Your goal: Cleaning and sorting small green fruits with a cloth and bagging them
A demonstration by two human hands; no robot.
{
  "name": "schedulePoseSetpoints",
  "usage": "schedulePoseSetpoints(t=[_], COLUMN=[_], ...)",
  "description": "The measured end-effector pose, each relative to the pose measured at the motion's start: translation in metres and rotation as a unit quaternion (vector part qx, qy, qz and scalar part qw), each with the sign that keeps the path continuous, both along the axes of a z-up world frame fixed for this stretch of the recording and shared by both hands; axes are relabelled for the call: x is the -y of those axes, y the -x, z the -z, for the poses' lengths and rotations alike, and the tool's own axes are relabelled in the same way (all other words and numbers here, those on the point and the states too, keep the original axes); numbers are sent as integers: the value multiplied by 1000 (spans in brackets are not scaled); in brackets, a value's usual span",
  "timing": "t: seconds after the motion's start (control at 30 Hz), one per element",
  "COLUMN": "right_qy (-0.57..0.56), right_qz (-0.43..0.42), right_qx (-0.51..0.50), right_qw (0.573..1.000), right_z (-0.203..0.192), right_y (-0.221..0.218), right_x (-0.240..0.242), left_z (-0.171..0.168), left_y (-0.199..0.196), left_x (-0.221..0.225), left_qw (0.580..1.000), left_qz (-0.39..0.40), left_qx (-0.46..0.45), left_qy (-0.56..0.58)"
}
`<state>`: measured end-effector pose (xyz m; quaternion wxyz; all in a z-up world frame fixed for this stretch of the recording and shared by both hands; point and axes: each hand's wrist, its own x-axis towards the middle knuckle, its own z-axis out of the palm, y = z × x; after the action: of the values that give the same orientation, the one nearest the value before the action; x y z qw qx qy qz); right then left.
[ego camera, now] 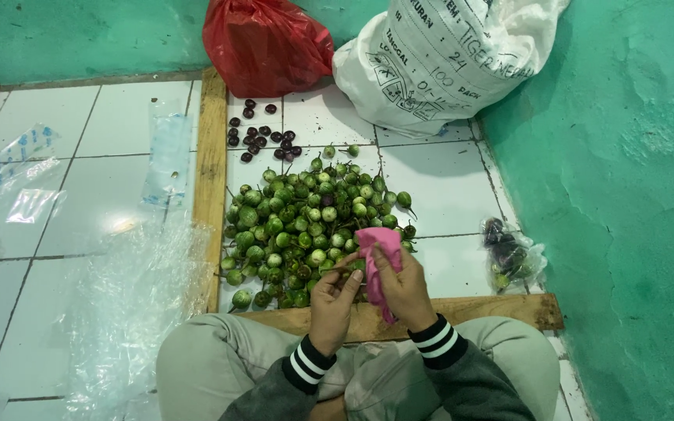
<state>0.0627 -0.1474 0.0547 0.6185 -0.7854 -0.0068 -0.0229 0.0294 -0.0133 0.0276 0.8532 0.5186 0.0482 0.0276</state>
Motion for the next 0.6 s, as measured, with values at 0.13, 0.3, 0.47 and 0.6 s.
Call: schedulePoseSetpoints(t=[0.13, 0.3, 0.47, 0.6], right_qy=[-233, -175, -96, -60], right_qz=[-11, -178, -82, -45], right_qx=[-71, -87, -90, -37], right_qw=[970, 964, 988, 996], right_z=[-47, -50, -20, -21], right_y=[-5, 2, 6, 6], right_x=[-2, -8, -6, -1], left_z=[-21, -34, -29, -29], left_y=[3, 6, 4, 6], left_x=[-6, -6, -11, -6], left_qw=[997, 965, 954, 966], left_qz=[-16, -10, -24, -1], left_qx=[56, 153, 173, 141], left_qy=[-41, -215, -244, -216])
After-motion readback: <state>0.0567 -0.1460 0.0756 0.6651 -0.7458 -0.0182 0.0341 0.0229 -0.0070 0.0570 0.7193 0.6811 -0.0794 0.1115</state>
